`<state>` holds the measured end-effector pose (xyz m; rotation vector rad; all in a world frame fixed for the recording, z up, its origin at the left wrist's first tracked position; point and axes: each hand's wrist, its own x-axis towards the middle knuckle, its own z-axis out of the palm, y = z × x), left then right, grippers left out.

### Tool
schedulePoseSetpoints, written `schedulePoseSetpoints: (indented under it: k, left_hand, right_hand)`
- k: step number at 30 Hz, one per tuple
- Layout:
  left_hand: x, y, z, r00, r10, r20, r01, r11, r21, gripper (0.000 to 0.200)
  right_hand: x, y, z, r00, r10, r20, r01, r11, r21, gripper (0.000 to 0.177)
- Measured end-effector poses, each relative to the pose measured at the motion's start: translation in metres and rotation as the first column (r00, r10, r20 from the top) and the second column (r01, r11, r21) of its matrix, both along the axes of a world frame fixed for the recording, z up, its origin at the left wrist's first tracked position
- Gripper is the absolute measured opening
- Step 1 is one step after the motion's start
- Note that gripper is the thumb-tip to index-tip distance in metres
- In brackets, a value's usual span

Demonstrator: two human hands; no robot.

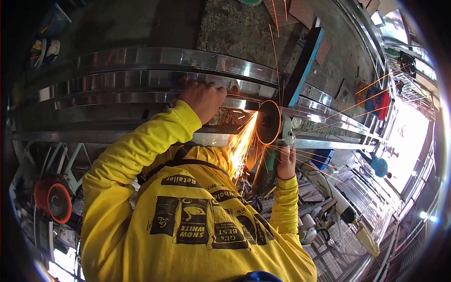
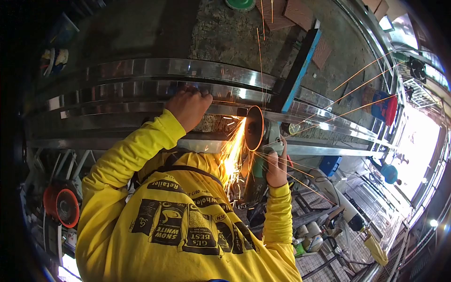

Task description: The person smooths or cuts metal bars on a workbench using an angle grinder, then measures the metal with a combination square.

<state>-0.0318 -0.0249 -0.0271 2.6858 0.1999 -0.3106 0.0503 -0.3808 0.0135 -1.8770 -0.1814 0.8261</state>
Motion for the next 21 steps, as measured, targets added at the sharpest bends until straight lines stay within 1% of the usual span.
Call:
schedulePoseSetpoints:
  k: [1,3,6,9,12,15,18,21]
  left_hand:
    - [0.0,0.0,-0.001,1.0,-0.002,0.011,0.002,1.0,0.003,0.01]
    - [-0.002,-0.001,-0.004,0.999,-0.006,0.032,0.005,1.0,0.011,0.009]
    - [-0.001,0.0,-0.002,0.999,-0.006,0.038,0.005,1.0,0.018,0.009]
    - [-0.002,0.0,-0.003,0.998,-0.001,0.062,0.0,1.0,0.018,0.009]
    - [-0.001,0.001,0.0,1.0,-0.004,0.026,0.004,1.0,-0.004,0.01]
    - [-0.001,0.001,-0.002,1.0,0.0,0.031,0.001,0.999,-0.032,0.01]
    - [-0.001,0.0,-0.001,0.999,0.015,0.035,-0.013,0.999,-0.033,0.01]
    - [-0.001,0.0,0.001,0.999,0.013,0.038,-0.012,1.0,-0.016,0.01]
  right_hand:
    - [-0.001,0.005,0.004,1.0,-0.01,-0.006,0.01,1.0,0.004,0.071]
    - [-0.003,0.025,0.018,0.984,-0.098,-0.147,0.116,0.986,0.117,0.07]
    - [0.003,0.035,0.029,1.0,0.028,0.001,-0.028,0.999,0.029,0.069]
    - [0.001,0.037,0.027,0.999,-0.005,-0.053,0.01,0.995,0.096,0.07]
    - [0.001,0.033,0.025,0.998,-0.021,-0.063,0.026,0.997,0.07,0.071]
    - [0.0,0.032,0.024,0.996,-0.03,-0.083,0.036,0.997,0.075,0.071]
    - [0.001,0.033,0.025,0.997,-0.004,-0.074,0.01,0.997,0.08,0.07]
    - [-0.001,0.028,0.022,0.992,-0.051,-0.118,0.059,0.996,0.067,0.07]
